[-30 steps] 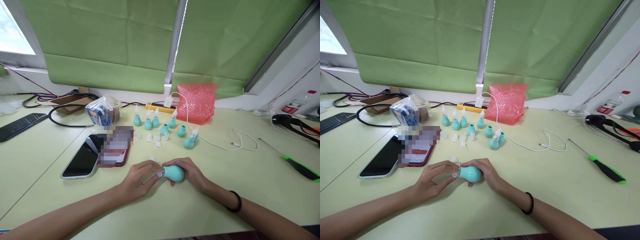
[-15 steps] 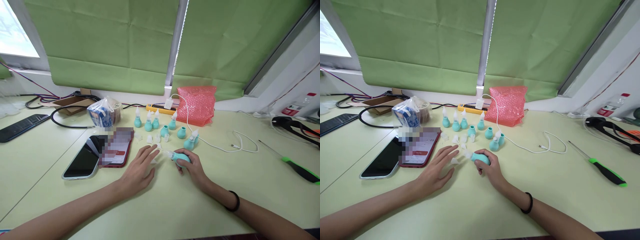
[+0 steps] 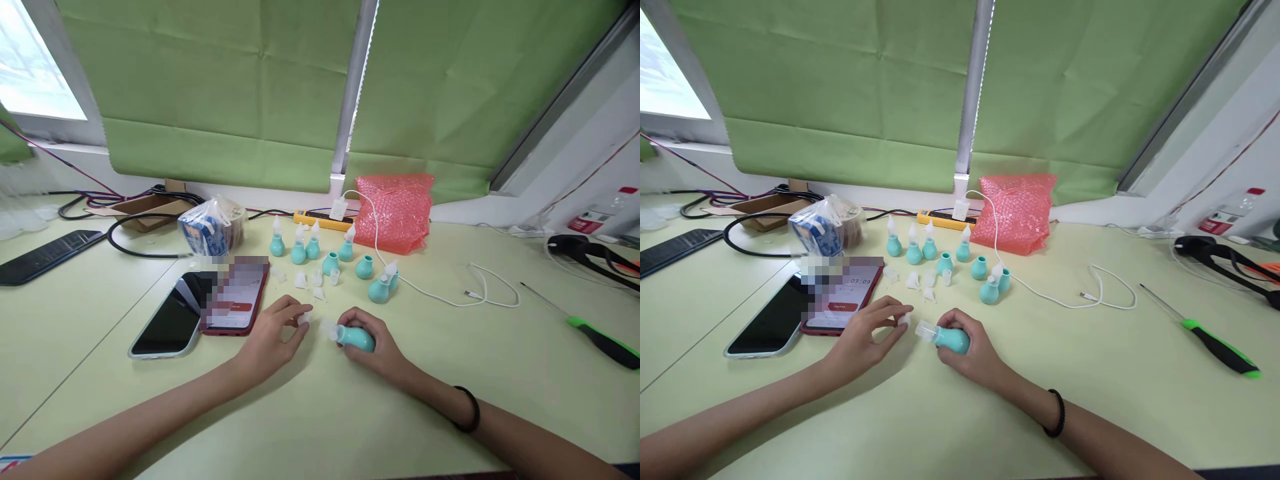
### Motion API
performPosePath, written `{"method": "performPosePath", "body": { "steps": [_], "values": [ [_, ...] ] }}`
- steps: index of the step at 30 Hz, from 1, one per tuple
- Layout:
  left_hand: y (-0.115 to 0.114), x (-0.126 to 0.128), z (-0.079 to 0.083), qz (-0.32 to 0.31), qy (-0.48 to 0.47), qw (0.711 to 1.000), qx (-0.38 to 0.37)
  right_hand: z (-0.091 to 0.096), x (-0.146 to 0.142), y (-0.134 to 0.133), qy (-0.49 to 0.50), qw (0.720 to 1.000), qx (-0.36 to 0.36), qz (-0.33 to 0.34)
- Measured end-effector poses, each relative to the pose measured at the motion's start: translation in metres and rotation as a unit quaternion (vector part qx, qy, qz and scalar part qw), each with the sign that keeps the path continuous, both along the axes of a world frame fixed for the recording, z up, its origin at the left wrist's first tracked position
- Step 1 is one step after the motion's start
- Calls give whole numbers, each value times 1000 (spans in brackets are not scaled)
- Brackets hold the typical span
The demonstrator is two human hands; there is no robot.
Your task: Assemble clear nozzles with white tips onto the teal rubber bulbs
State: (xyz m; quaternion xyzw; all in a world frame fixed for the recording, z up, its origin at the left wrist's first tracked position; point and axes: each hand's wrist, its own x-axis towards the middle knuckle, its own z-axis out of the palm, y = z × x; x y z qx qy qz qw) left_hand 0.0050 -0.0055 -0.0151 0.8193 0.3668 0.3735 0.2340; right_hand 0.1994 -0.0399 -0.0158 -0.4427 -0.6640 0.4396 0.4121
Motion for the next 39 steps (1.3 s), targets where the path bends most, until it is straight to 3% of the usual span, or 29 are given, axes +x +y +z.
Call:
{"method": "performPosePath", "body": {
  "steps": [4, 8, 16, 20, 26, 34, 39],
  "values": [
    [-2, 1, 10, -19, -162, 971, -176, -1, -1, 0, -72, 996, 43, -28],
    [2, 0, 8, -43, -223, 924, -307, -4, -1, 1, -88, 994, 45, -46],
    [12, -5, 3, -90, -225, 867, -434, -7, 1, -3, -126, 987, 74, -69],
    [14, -6, 8, -120, -189, 872, -435, -10, 2, -4, -167, 973, 135, -91],
    [13, -7, 15, -189, -130, 890, -395, -5, 4, -5, -202, 959, 196, -37],
    [7, -10, 17, -201, -27, 931, -303, 5, 9, -3, -207, 976, 74, -2],
    [5, -7, 15, -190, -75, 932, -300, 7, 8, 0, -122, 992, -31, 2]
  ]
}}
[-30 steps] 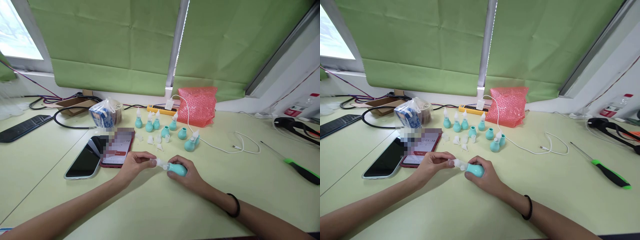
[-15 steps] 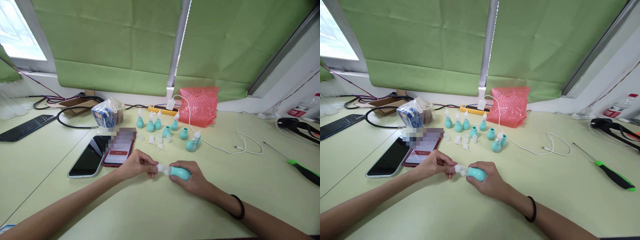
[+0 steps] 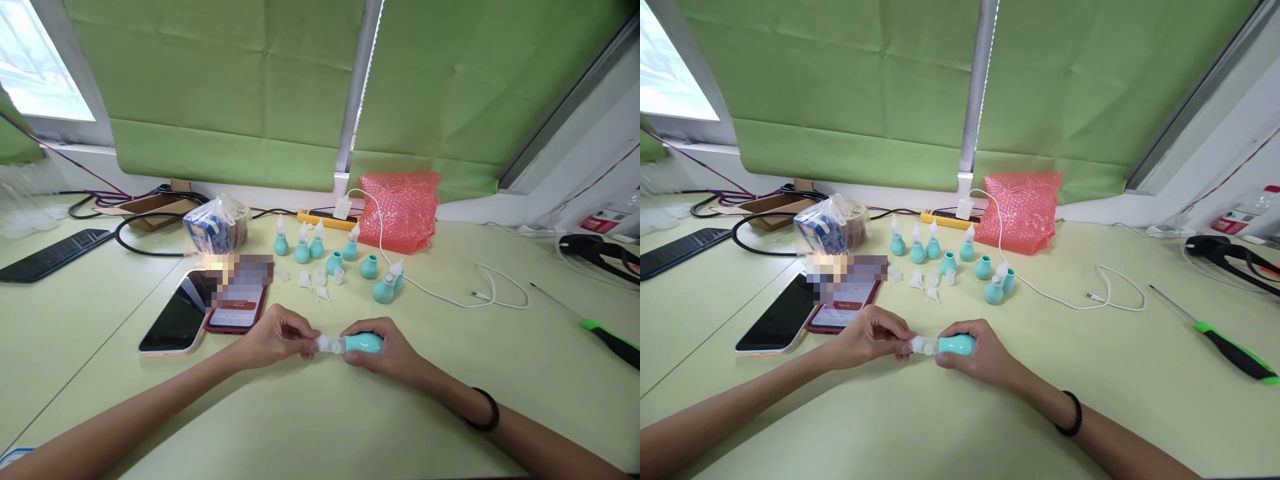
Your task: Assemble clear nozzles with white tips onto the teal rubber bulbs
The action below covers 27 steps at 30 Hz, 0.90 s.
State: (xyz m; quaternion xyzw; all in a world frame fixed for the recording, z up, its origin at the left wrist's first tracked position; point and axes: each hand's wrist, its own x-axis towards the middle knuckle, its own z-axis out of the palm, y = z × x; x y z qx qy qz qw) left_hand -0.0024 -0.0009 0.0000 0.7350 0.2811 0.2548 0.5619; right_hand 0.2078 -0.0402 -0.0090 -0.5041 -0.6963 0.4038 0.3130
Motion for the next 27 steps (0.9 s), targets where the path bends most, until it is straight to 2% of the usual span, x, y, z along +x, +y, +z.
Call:
{"method": "performPosePath", "body": {
  "steps": [4, 12, 19, 21, 23, 25, 27],
  "values": [
    [-1, 0, -1, 21, -23, 999, -21, -3, -5, -2, 96, 991, -98, -3],
    [0, -2, 5, 12, 0, 1000, -15, -7, -12, -5, 145, 984, -101, -13],
    [-2, -1, 9, 7, 46, 999, 12, -8, -10, -2, 140, 985, -97, 5],
    [-4, 1, 8, 37, 44, 998, 9, -2, -7, 0, 97, 995, -30, 23],
    [-6, 3, 8, 89, 19, 996, 19, 5, -4, 3, 42, 995, 87, 35],
    [-6, 3, 8, 132, -11, 990, 47, 10, -1, 6, 3, 980, 197, 29],
    [-3, 2, 9, 163, -19, 982, 95, 12, 2, 10, -16, 962, 273, 1]
  ]
}}
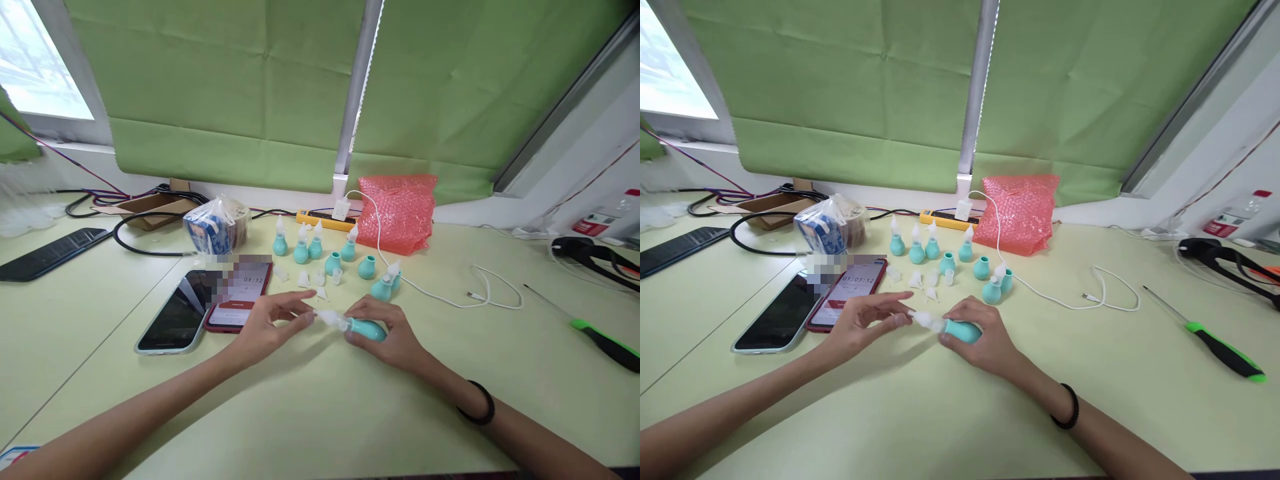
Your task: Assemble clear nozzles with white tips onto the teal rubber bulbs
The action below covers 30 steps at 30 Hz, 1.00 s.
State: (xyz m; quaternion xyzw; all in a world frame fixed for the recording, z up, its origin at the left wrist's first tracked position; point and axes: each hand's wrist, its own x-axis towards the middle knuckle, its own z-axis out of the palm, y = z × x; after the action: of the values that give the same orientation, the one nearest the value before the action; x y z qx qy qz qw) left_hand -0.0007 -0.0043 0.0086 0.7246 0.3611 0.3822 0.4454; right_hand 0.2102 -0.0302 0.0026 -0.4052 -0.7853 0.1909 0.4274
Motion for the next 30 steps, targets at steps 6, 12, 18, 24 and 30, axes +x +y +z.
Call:
{"method": "performPosePath", "body": {
  "steps": [6, 12, 18, 24, 30],
  "values": [
    [14, -8, -4, 99, 174, 953, 228, -8, 11, 13, -10, 988, 104, -113],
    [30, -13, 0, 134, 358, 833, 399, -11, 16, 19, -19, 974, 142, -175],
    [41, -5, 6, 117, 453, 792, 393, -13, 19, 20, -1, 974, 87, -207],
    [70, 12, 22, 46, 494, 794, 351, -19, 21, 26, -3, 971, 68, -230],
    [88, 22, 25, -32, 498, 797, 340, -21, 24, 30, -33, 964, 72, -253]
  ]
}}
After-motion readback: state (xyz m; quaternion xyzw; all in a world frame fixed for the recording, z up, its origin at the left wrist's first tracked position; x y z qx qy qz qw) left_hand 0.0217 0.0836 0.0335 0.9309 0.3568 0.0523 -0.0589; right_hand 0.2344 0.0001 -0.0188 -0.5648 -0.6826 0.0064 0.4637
